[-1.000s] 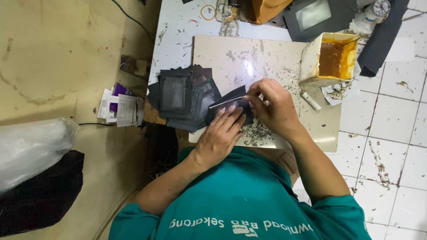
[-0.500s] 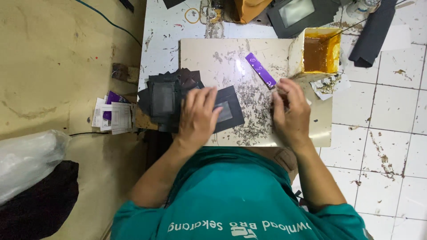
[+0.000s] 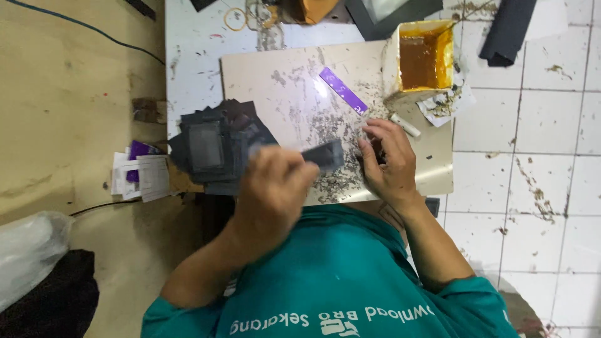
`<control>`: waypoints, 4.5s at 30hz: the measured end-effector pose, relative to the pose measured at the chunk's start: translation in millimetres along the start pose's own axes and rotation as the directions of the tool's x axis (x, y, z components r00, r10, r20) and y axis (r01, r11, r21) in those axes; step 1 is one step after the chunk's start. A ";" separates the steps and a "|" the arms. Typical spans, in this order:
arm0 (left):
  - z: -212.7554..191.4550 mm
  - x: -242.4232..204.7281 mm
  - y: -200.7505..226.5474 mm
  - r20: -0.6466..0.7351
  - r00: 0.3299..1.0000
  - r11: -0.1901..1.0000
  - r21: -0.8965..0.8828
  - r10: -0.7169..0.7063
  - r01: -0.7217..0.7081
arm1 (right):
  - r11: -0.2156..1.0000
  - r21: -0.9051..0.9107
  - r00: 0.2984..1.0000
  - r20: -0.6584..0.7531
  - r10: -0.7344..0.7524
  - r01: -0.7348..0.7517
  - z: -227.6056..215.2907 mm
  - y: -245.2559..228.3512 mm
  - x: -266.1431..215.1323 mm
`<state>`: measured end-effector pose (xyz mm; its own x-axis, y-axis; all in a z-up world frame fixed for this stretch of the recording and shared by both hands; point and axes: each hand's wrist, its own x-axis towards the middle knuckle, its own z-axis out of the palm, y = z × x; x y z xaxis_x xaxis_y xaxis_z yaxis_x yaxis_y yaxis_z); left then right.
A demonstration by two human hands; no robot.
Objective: The person repeatedly assembles small black pouches by placing a purple strip on a black base, pressing a clear windowed frame on top, and stacking the finished units. The person handles multiple frames and strips, aligning and pressing them together, then sets completed pouches aside.
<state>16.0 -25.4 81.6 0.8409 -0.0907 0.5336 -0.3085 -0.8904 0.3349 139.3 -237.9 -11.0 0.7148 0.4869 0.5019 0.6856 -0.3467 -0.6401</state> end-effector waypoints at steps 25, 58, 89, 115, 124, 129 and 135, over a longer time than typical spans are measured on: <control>72.2 -89.2 35.7 0.193 0.981 0.996 -0.087 -0.015 0.032 | 0.965 -0.262 0.853 0.509 0.115 0.026 -2.6 -14.2 22.3; 26.4 -89.2 9.9 0.195 0.929 0.943 -0.049 -0.314 0.329 | 0.822 -0.489 0.621 0.751 0.226 0.292 60.3 -65.2 98.9; 52.5 -25.8 -38.9 0.552 0.771 0.939 0.068 -0.317 0.337 | 0.873 0.433 0.933 0.353 0.067 -0.226 -8.9 -5.4 25.6; 65.0 38.9 30.4 0.621 0.780 0.535 -0.634 -0.078 0.558 | 0.924 0.383 0.931 0.336 -0.142 0.003 -165.5 -31.4 -8.4; 87.5 31.5 11.2 0.652 0.726 0.137 -0.757 0.221 0.638 | 0.945 0.323 0.888 0.422 -0.183 0.041 -154.8 -29.2 -2.5; 94.0 10.7 5.4 0.717 0.635 -0.112 -0.633 0.286 0.766 | 0.917 0.398 0.891 0.427 -0.155 -0.031 -155.8 -34.7 12.9; 57.2 -8.6 -12.4 0.653 0.664 -0.020 -0.718 -0.364 0.696 | 0.978 0.187 0.897 0.442 0.001 -0.093 -160.9 -31.7 3.1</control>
<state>38.0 -39.1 28.4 0.9609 -0.0271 -0.2754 0.2720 0.2752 0.9221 142.0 -354.4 104.5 0.5809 0.7910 0.1920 0.5781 -0.2349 -0.7814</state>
